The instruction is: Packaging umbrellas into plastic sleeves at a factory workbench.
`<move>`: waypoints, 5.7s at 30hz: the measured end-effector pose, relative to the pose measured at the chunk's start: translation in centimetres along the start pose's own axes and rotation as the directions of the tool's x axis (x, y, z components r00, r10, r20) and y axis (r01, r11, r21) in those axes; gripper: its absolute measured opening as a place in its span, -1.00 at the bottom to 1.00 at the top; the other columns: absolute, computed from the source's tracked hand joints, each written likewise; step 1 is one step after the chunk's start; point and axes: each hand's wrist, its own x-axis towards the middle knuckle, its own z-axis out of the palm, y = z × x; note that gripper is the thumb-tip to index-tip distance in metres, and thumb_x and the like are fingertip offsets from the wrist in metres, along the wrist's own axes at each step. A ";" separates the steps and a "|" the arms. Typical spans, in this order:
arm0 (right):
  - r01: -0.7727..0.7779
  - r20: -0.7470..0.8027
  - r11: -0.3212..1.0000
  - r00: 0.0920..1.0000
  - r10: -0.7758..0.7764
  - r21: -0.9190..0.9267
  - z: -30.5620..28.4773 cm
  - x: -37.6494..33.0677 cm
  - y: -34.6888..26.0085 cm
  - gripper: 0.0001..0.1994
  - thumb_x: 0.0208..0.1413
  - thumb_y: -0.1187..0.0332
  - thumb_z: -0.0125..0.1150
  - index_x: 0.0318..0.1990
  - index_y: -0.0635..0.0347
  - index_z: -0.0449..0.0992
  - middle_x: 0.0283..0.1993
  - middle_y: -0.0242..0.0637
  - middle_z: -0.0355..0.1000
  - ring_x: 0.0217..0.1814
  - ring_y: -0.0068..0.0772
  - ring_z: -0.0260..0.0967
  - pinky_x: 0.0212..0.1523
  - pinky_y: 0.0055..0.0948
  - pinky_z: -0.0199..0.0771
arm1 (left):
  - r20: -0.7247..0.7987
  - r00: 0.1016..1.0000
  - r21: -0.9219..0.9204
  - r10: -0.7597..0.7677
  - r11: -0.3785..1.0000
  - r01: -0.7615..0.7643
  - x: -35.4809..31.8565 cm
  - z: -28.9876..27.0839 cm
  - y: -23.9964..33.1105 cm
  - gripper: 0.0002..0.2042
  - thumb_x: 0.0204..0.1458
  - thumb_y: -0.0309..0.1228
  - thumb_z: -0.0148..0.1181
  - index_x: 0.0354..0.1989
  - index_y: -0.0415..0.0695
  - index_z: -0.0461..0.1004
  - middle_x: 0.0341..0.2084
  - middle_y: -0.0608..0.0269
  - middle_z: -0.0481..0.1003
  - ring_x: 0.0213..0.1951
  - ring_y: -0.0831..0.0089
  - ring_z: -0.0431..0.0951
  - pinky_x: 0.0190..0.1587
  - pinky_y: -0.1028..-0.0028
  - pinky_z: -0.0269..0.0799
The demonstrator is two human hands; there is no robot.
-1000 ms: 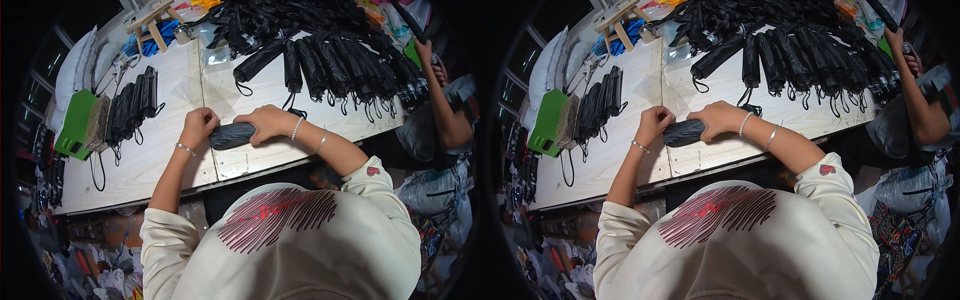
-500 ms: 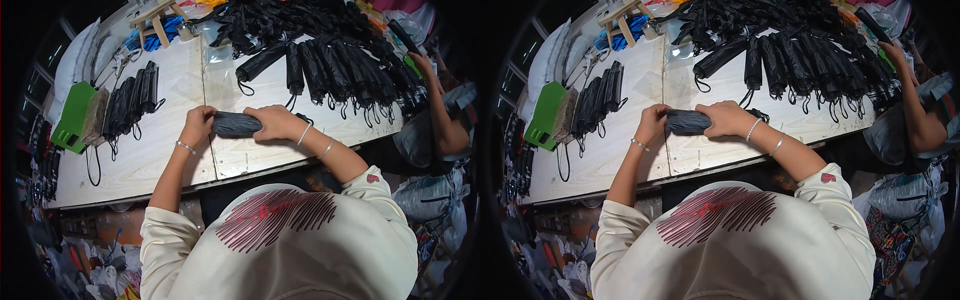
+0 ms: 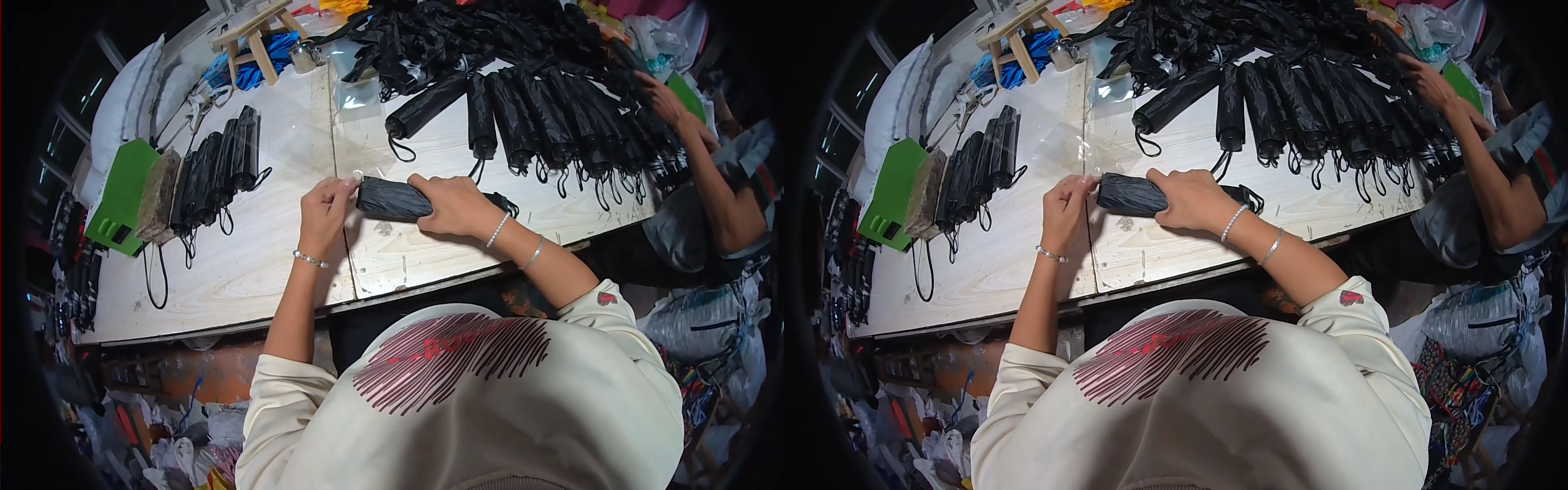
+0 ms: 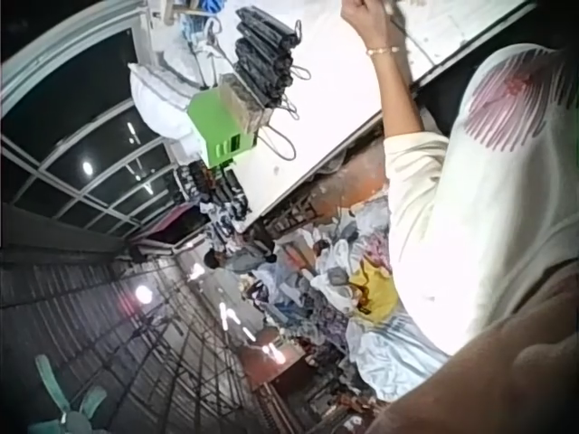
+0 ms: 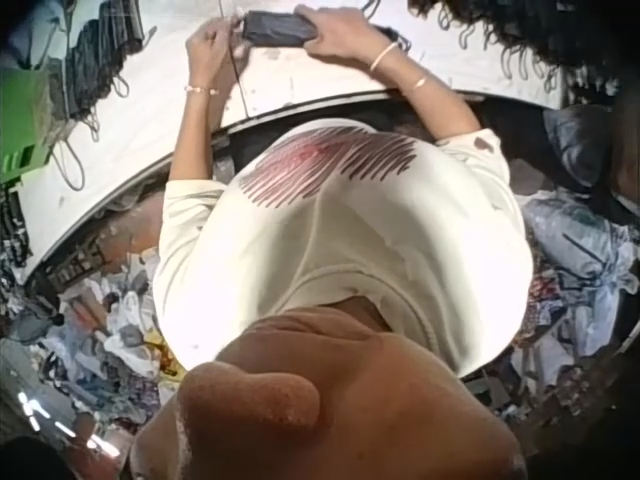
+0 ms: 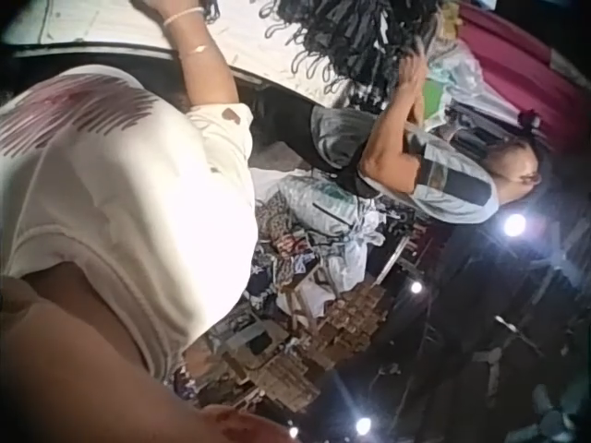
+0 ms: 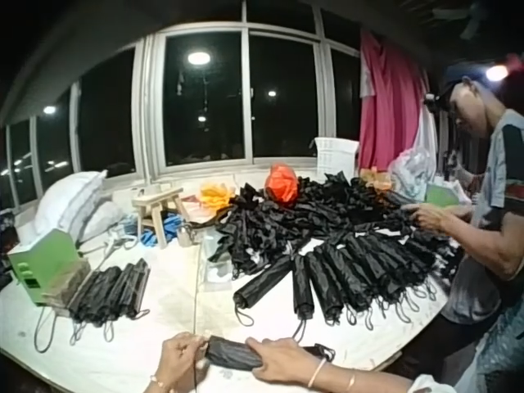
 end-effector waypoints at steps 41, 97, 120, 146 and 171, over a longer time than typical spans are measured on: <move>-0.069 -0.014 0.918 0.997 0.081 0.390 -2.3 -0.1 -1.5 -0.32 -0.23 0.19 0.32 0.11 0.10 0.19 -0.39 -0.15 0.51 -0.39 -0.07 0.45 -0.31 -0.28 0.38 | 0.177 0.917 -0.823 -0.359 0.456 0.337 -4.5 5.5 2.0 -0.66 0.06 -0.53 0.21 0.03 -0.25 0.37 -0.19 0.15 0.51 -0.19 0.47 0.50 -0.07 0.60 0.38; 0.076 -0.142 0.997 0.987 -0.071 0.034 3.0 -6.6 -0.1 -0.50 -0.09 0.36 0.11 0.11 0.14 0.34 0.03 -0.11 0.18 0.10 -0.10 0.04 0.15 -0.22 -0.07 | 0.002 0.915 0.415 0.403 0.832 -0.367 11.1 2.8 -6.0 -0.62 -0.14 -0.32 0.36 -0.12 -0.18 0.52 -0.11 0.06 0.43 -0.07 0.15 0.37 0.01 0.31 0.33; 0.216 -0.072 -0.588 0.963 0.258 0.779 -3.4 -1.4 4.1 -0.25 -0.14 0.54 0.11 0.33 0.09 0.09 0.00 -0.12 0.40 0.02 -0.16 0.38 0.06 -0.33 0.36 | 0.337 0.932 -0.126 -0.135 0.974 0.187 -5.8 4.9 7.9 -0.39 0.00 -0.28 0.31 0.19 -0.31 0.28 -0.16 0.05 0.47 -0.22 0.32 0.47 -0.11 0.46 0.38; -0.250 0.005 0.959 0.968 0.251 0.134 -2.5 -0.4 4.0 -0.39 -0.22 0.20 0.26 0.10 0.05 0.32 -0.17 -0.07 0.51 -0.35 -0.04 0.44 -0.26 -0.32 0.40 | 0.158 0.974 0.576 0.164 0.786 -0.226 2.7 2.8 -4.0 -0.65 -0.04 -0.28 0.35 -0.14 -0.23 0.52 -0.23 0.09 0.51 -0.27 0.30 0.50 -0.21 0.37 0.43; 0.159 -0.557 0.987 0.823 -0.112 0.036 3.2 7.7 -0.5 -0.79 0.09 0.13 0.10 -0.32 0.03 0.49 -0.21 -0.22 0.25 -0.05 -0.17 0.07 -0.04 -0.22 -0.03 | 0.083 0.981 0.363 -0.178 0.922 0.137 2.2 -2.5 1.5 -0.85 0.00 -0.46 0.29 -0.33 -0.31 0.60 -0.57 0.31 0.53 -0.61 0.64 0.35 -0.51 0.68 0.27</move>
